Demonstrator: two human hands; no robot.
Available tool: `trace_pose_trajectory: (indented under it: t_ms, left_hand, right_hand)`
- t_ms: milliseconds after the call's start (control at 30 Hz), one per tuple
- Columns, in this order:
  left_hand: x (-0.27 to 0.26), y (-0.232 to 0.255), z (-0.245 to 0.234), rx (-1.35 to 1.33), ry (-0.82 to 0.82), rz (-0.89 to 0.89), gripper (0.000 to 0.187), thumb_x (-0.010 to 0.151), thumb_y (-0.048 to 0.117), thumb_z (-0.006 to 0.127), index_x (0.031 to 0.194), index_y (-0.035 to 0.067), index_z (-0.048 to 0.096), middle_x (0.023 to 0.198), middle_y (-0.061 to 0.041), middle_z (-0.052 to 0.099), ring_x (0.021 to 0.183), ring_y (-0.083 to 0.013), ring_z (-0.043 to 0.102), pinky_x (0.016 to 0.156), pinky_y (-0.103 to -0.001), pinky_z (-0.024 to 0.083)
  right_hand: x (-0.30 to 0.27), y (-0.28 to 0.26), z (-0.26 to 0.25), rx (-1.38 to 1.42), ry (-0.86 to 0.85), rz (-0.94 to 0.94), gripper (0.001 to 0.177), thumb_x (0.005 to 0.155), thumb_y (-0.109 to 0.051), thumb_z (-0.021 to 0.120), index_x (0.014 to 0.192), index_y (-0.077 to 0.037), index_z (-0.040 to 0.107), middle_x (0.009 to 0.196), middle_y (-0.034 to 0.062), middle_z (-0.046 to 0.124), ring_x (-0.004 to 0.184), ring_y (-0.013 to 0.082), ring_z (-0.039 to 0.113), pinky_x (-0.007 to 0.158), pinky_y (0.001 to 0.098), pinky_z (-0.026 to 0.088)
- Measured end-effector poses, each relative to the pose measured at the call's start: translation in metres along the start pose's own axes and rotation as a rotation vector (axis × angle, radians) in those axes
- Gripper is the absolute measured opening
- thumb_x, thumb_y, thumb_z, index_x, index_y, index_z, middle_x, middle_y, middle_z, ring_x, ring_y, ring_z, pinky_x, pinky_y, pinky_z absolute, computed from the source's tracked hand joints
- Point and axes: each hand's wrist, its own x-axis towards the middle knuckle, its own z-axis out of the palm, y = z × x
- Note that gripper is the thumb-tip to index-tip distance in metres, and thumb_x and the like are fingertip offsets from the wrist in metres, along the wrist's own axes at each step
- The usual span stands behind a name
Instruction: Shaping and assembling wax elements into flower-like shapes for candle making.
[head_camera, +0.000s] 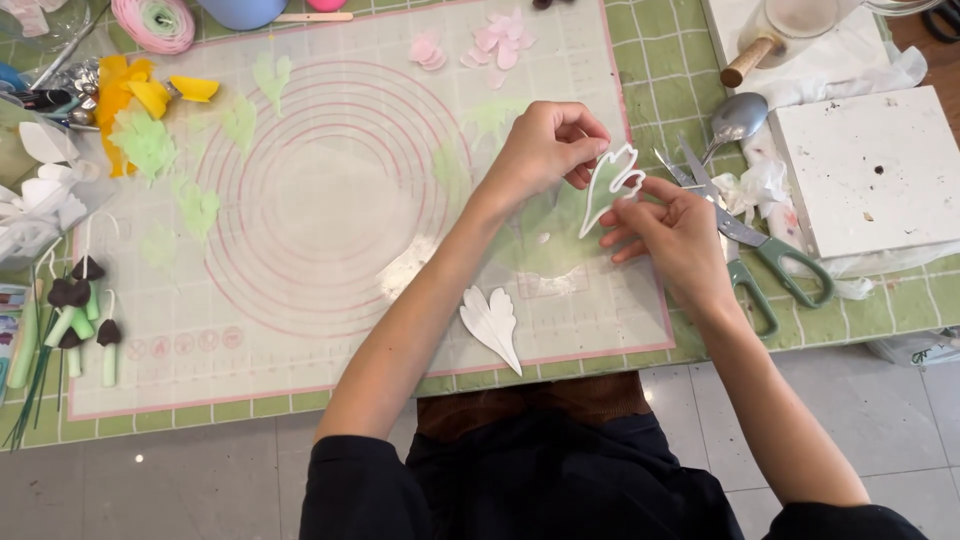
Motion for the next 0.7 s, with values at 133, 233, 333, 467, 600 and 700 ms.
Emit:
trace_pose_trajectory:
  t_ms: [133, 233, 333, 467, 600, 700]
  left_hand:
    - [-0.006, 0.002, 0.010, 0.058, 0.075, 0.018, 0.012, 0.092, 0.013, 0.073, 0.094, 0.001, 0.074, 0.074, -0.004, 0.073, 0.064, -0.0082, 0.069, 0.055, -0.026, 0.062]
    - [-0.012, 0.001, 0.013, 0.142, 0.102, 0.025, 0.011, 0.090, 0.011, 0.075, 0.092, 0.000, 0.073, 0.071, -0.005, 0.072, 0.058, -0.0082, 0.068, 0.052, -0.026, 0.059]
    - [-0.018, 0.001, 0.013, 0.179, 0.134, 0.002, 0.010, 0.087, 0.008, 0.076, 0.089, -0.002, 0.073, 0.070, -0.006, 0.073, 0.054, -0.0096, 0.068, 0.050, -0.026, 0.056]
    - [-0.020, -0.003, 0.013, 0.197, 0.204, -0.045, 0.009, 0.086, 0.006, 0.075, 0.087, -0.003, 0.074, 0.070, -0.007, 0.074, 0.052, -0.0108, 0.067, 0.050, -0.027, 0.054]
    - [-0.019, -0.010, 0.016, 0.207, 0.259, -0.055, 0.008, 0.085, 0.003, 0.073, 0.087, -0.004, 0.074, 0.070, -0.009, 0.074, 0.052, -0.0112, 0.068, 0.050, -0.027, 0.055]
    - [-0.020, -0.003, 0.020, 0.234, 0.292, -0.078, 0.009, 0.085, 0.004, 0.072, 0.087, -0.005, 0.074, 0.070, -0.011, 0.075, 0.052, -0.0141, 0.067, 0.050, -0.029, 0.054]
  right_hand:
    - [0.011, 0.010, -0.010, 0.107, 0.025, 0.089, 0.035, 0.107, -0.019, 0.054, 0.121, 0.012, 0.064, 0.090, 0.0137, 0.075, 0.071, 0.0168, 0.073, 0.059, 0.0267, 0.058]
    - [0.016, 0.011, -0.013, 0.047, 0.038, 0.131, 0.034, 0.108, -0.020, 0.054, 0.117, 0.010, 0.066, 0.087, 0.0146, 0.074, 0.068, 0.0181, 0.072, 0.058, 0.0277, 0.059]
    - [0.015, 0.007, -0.011, 0.004, 0.036, 0.151, 0.034, 0.104, -0.018, 0.058, 0.116, 0.012, 0.068, 0.084, 0.0141, 0.074, 0.063, 0.0183, 0.071, 0.055, 0.0276, 0.057]
    - [0.004, -0.002, -0.008, -0.361, 0.168, -0.129, 0.040, 0.099, -0.019, 0.070, 0.135, -0.002, 0.064, 0.077, 0.0102, 0.071, 0.058, 0.0150, 0.062, 0.053, 0.0285, 0.049]
    - [-0.009, -0.015, 0.001, -0.983, 0.283, -0.509, 0.035, 0.093, -0.027, 0.083, 0.124, -0.013, 0.078, 0.083, 0.0048, 0.064, 0.069, 0.0200, 0.058, 0.063, 0.0376, 0.045]
    - [-0.007, -0.013, 0.001, -1.052, 0.292, -0.460, 0.045, 0.085, -0.037, 0.084, 0.125, -0.016, 0.078, 0.080, 0.0042, 0.058, 0.073, 0.0229, 0.058, 0.065, 0.0400, 0.045]
